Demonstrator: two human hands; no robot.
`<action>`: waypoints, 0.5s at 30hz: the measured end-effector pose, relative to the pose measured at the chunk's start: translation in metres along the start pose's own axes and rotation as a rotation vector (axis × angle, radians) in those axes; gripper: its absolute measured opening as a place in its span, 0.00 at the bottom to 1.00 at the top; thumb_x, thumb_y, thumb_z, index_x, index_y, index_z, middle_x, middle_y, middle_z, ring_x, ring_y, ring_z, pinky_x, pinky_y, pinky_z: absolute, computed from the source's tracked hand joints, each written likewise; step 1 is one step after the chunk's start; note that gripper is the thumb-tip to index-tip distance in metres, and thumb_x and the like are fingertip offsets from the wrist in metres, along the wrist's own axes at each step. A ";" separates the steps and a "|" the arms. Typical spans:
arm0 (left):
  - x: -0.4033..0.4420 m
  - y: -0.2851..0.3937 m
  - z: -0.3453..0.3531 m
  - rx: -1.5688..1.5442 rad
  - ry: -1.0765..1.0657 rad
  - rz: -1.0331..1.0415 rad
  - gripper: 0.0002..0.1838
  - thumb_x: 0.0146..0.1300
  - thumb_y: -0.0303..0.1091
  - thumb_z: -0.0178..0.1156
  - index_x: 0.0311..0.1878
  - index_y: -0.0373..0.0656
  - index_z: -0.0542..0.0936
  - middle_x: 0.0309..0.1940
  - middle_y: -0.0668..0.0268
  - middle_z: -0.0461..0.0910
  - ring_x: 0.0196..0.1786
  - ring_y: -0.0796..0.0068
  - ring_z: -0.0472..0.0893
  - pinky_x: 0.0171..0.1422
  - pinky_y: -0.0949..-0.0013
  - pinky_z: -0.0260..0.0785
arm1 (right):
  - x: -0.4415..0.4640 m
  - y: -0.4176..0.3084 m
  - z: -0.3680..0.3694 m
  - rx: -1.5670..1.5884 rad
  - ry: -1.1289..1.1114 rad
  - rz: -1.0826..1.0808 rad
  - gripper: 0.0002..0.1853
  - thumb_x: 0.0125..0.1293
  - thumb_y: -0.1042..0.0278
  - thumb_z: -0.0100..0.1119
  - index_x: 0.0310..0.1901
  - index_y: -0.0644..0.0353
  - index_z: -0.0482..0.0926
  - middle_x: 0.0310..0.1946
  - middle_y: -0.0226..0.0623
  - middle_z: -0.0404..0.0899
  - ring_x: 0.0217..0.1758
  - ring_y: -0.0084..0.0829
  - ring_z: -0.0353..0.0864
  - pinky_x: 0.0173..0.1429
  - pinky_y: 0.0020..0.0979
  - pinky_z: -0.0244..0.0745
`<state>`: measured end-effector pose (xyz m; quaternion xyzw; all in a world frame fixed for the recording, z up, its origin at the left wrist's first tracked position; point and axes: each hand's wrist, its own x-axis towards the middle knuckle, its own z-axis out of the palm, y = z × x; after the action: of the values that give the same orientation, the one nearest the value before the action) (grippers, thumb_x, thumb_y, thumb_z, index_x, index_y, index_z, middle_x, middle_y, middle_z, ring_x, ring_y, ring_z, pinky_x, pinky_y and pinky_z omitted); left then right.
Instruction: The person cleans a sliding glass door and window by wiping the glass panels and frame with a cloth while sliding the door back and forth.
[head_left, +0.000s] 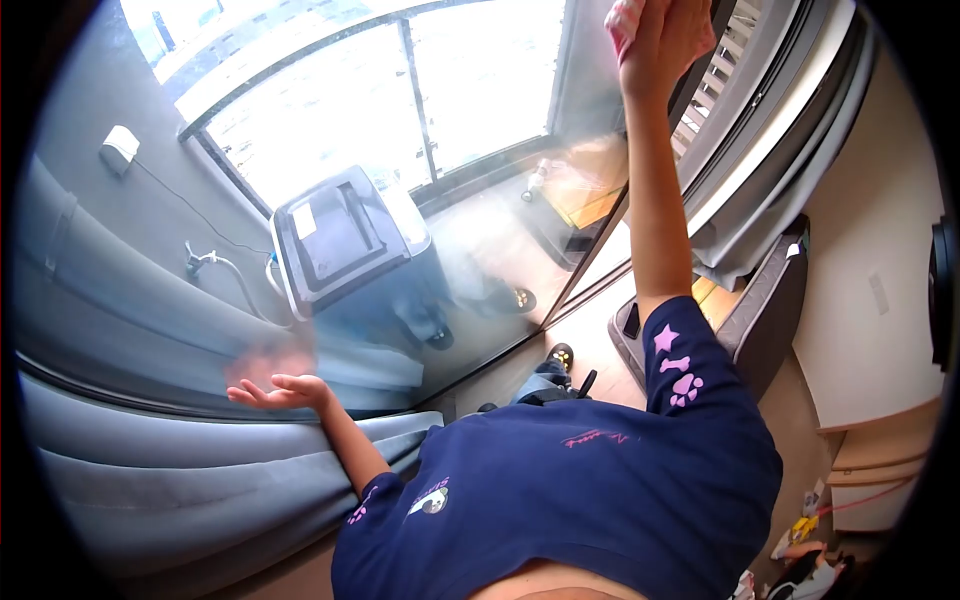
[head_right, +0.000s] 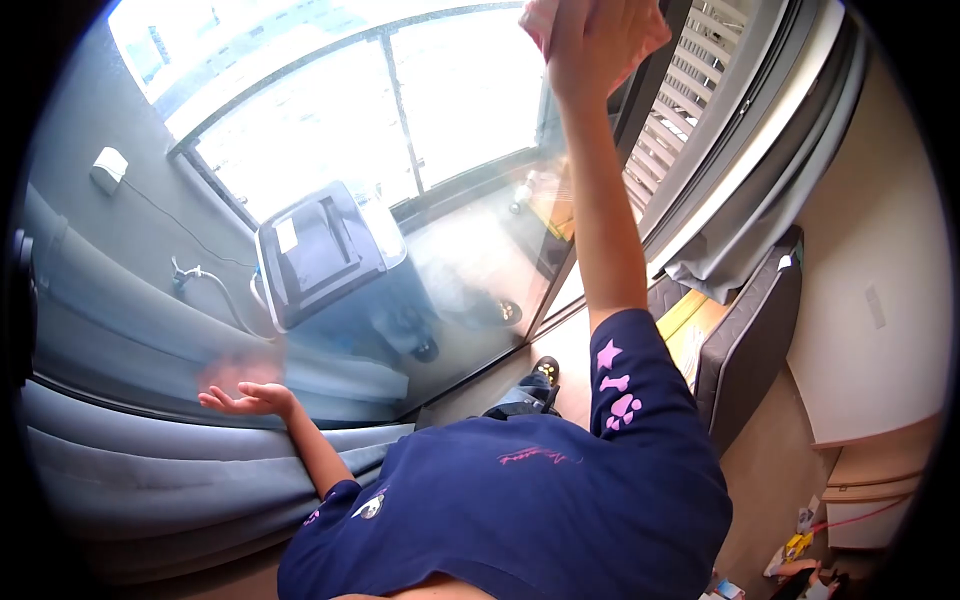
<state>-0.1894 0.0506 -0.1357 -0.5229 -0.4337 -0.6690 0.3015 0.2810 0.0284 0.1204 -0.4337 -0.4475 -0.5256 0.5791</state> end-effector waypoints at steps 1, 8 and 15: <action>0.000 0.000 0.000 0.002 0.000 -0.003 0.22 0.66 0.38 0.37 0.60 0.36 0.60 0.65 0.52 0.50 0.70 0.58 0.46 0.70 0.52 0.39 | -0.017 -0.011 -0.006 0.035 -0.053 0.070 0.29 0.65 0.53 0.36 0.63 0.60 0.56 0.64 0.46 0.53 0.68 0.44 0.49 0.69 0.43 0.39; -0.001 -0.002 0.000 -0.008 0.005 0.006 0.22 0.66 0.37 0.37 0.60 0.36 0.60 0.65 0.51 0.49 0.70 0.58 0.46 0.70 0.52 0.38 | -0.249 -0.062 -0.084 0.127 -0.533 -0.118 0.35 0.57 0.53 0.45 0.65 0.59 0.52 0.67 0.51 0.42 0.70 0.53 0.36 0.68 0.56 0.26; -0.001 -0.004 0.001 0.025 0.009 0.023 0.22 0.66 0.37 0.37 0.61 0.37 0.60 0.65 0.52 0.50 0.70 0.58 0.47 0.70 0.53 0.40 | -0.124 -0.004 -0.052 -0.087 -0.348 0.022 0.28 0.66 0.54 0.33 0.63 0.62 0.55 0.65 0.49 0.51 0.69 0.47 0.48 0.69 0.44 0.38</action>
<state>-0.1921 0.0531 -0.1381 -0.5213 -0.4346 -0.6622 0.3176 0.2741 0.0053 -0.0123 -0.5476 -0.5132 -0.4550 0.4792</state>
